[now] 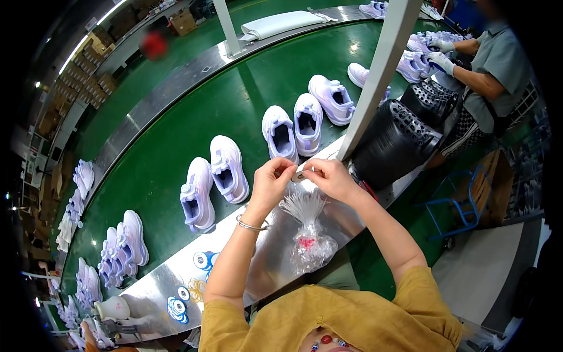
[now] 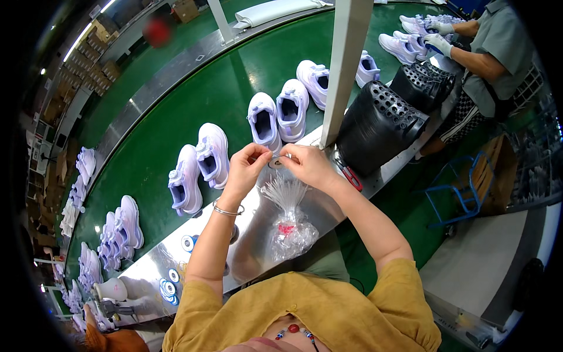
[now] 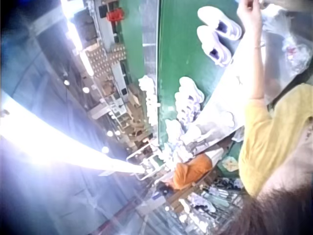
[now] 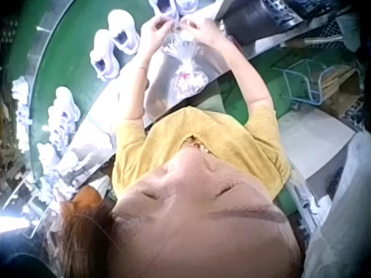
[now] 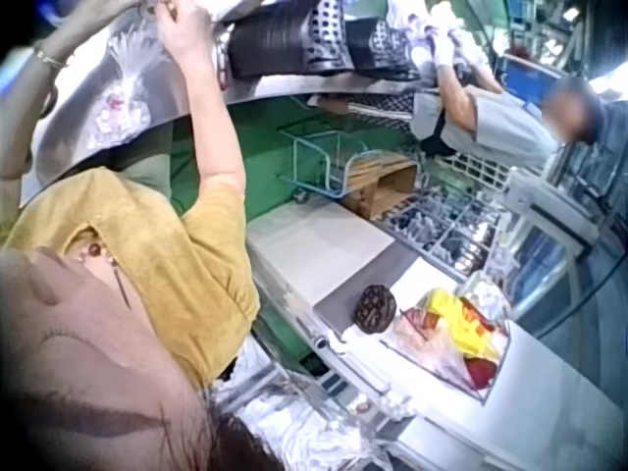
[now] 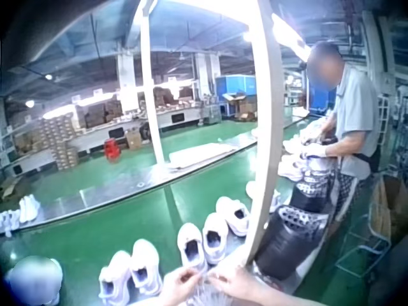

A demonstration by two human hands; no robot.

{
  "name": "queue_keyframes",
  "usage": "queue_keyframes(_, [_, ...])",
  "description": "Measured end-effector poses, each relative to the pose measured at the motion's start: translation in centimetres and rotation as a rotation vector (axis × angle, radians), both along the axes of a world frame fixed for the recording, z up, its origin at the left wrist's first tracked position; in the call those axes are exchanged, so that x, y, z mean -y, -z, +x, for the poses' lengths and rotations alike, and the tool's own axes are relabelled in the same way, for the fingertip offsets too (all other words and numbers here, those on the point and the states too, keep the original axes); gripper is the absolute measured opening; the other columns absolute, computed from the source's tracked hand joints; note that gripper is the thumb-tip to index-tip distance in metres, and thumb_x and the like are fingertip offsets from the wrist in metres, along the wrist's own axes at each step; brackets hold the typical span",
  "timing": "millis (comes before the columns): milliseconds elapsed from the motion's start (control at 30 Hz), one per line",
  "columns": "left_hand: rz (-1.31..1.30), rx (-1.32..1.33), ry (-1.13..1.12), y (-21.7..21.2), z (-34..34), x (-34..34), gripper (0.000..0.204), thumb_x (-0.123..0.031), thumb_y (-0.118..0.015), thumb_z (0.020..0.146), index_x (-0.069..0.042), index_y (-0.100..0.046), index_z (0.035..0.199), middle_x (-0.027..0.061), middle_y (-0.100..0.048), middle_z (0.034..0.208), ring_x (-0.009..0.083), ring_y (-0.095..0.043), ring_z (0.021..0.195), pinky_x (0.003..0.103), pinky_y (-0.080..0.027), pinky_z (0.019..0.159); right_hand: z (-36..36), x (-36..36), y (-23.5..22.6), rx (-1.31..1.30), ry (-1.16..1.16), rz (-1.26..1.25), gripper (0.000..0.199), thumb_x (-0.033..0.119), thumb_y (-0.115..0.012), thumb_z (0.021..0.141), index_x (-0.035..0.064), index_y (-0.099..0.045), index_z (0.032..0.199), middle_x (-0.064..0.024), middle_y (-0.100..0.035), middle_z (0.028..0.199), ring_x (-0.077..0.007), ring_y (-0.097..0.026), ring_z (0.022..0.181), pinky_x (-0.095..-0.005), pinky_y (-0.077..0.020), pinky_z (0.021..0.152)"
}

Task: The person attaches small circular tags to white sneakers on a moving conveyor belt. They pick up a tag, place it on the tongue of a shoe, and secure it with a rubber band before moving to the next pair.

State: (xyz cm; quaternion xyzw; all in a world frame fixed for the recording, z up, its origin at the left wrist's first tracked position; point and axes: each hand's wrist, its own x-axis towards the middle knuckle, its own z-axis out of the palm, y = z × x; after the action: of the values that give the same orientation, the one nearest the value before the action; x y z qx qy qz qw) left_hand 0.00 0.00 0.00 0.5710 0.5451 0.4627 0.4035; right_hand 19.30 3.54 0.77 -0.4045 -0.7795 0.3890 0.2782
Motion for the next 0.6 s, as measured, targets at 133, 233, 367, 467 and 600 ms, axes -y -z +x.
queue_keyframes(133, [0.019,-0.086,-0.066,-1.6,1.6,0.8,0.013,-0.012,-0.066,0.089,0.0,-0.063,0.088,-0.0024,-0.058,0.074,0.0039,-0.047,0.066,0.02,-0.04,0.06,0.6,1.1,-2.0,-0.032,0.037,-0.026,0.021,0.015,-0.064,0.085,0.0055,-0.066,0.104,-0.0106,-0.064,0.075,-0.0183,-0.058,0.06,-0.0327,-0.0456,0.057])
queue_keyframes(233, [-0.009,-0.026,-0.081,-2.2,2.2,1.8,0.012,-0.011,-0.065,0.089,0.0,-0.062,0.089,-0.0022,-0.059,0.075,0.0041,-0.049,0.068,0.02,-0.041,0.061,0.0,1.3,-0.8,-0.142,-0.001,-0.061,0.018,0.013,-0.064,0.086,0.0035,-0.066,0.1,-0.0098,-0.063,0.075,-0.0187,-0.058,0.06,-0.0322,-0.045,0.057])
queue_keyframes(367, [0.11,-0.009,-0.219,0.3,0.6,2.1,0.015,-0.012,-0.063,0.091,0.001,-0.06,0.099,0.0031,-0.063,0.089,0.0092,-0.057,0.08,0.022,-0.046,0.068,-0.6,1.5,0.3,-0.032,0.058,0.306,0.008,0.009,-0.063,0.083,0.002,-0.065,0.087,-0.0087,-0.062,0.074,-0.0226,-0.061,0.063,-0.0335,-0.0462,0.055])
queue_keyframes(467, [-0.031,0.12,-0.344,4.0,-1.5,1.2,0.022,-0.01,-0.064,0.088,0.005,-0.056,0.101,0.0094,-0.063,0.09,0.014,-0.061,0.081,0.026,-0.05,0.072,-1.7,1.4,0.4,0.267,0.101,0.59,0.003,0.007,-0.061,0.077,0.0041,-0.06,0.078,-0.009,-0.058,0.07,-0.0279,-0.062,0.066,-0.0376,-0.0482,0.055])
queue_keyframes(600, [-0.259,0.467,-0.284,4.7,-1.8,1.3,0.013,-0.005,-0.065,0.087,0.002,-0.057,0.096,0.0081,-0.064,0.087,0.0117,-0.062,0.074,0.021,-0.053,0.065,-3.5,1.6,2.0,0.481,0.067,0.734,0.005,0.009,-0.059,0.073,0.007,-0.056,0.076,-0.008,-0.057,0.072,-0.0251,-0.063,0.069,-0.0379,-0.0507,0.056])
